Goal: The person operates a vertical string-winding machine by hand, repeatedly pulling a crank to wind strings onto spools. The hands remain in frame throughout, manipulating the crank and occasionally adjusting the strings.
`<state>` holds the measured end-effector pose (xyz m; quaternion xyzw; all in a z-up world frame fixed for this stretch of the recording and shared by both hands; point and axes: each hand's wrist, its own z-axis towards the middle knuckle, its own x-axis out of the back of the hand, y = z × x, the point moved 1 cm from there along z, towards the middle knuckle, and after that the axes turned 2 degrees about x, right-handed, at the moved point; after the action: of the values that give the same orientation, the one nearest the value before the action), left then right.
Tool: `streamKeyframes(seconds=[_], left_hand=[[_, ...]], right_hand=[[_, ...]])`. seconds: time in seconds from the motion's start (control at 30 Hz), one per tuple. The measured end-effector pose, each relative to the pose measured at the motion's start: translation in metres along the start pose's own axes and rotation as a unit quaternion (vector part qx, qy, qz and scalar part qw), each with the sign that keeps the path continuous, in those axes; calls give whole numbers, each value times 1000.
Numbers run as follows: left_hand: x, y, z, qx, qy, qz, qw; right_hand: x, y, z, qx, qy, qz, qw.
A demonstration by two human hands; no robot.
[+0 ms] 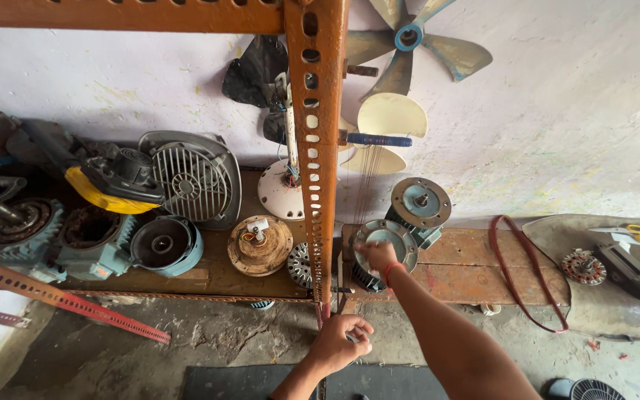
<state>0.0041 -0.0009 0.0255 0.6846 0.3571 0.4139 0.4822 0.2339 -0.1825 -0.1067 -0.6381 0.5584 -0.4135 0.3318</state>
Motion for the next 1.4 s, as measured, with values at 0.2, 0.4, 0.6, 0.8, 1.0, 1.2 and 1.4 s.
streamKeyframes(seconds=[0.2, 0.4, 0.6, 0.8, 1.0, 1.2, 1.4], left_hand=[[1, -11, -4, 76, -21, -43, 996], [-5, -32, -11, 69, -5, -41, 997], [-9, -43, -18, 116, -19, -55, 992], [-13, -46, -17, 118, -29, -88, 989], [-16, -62, -17, 101, -17, -87, 991], [-16, -72, -11, 62, -19, -68, 996], [-10, -51, 2, 25, -28, -48, 998]], right_hand=[[-12, 41, -18, -13, 36, -94, 995], [-19, 84, -18, -62, 56, -142, 986], [-21, 103, -30, -310, -8, 50, 950], [-21, 107, -33, -343, -32, 107, 933], [-33, 114, -44, -390, -52, 59, 917], [-52, 59, -104, -28, -90, -276, 957], [-29, -86, -206, 262, -98, -635, 721]])
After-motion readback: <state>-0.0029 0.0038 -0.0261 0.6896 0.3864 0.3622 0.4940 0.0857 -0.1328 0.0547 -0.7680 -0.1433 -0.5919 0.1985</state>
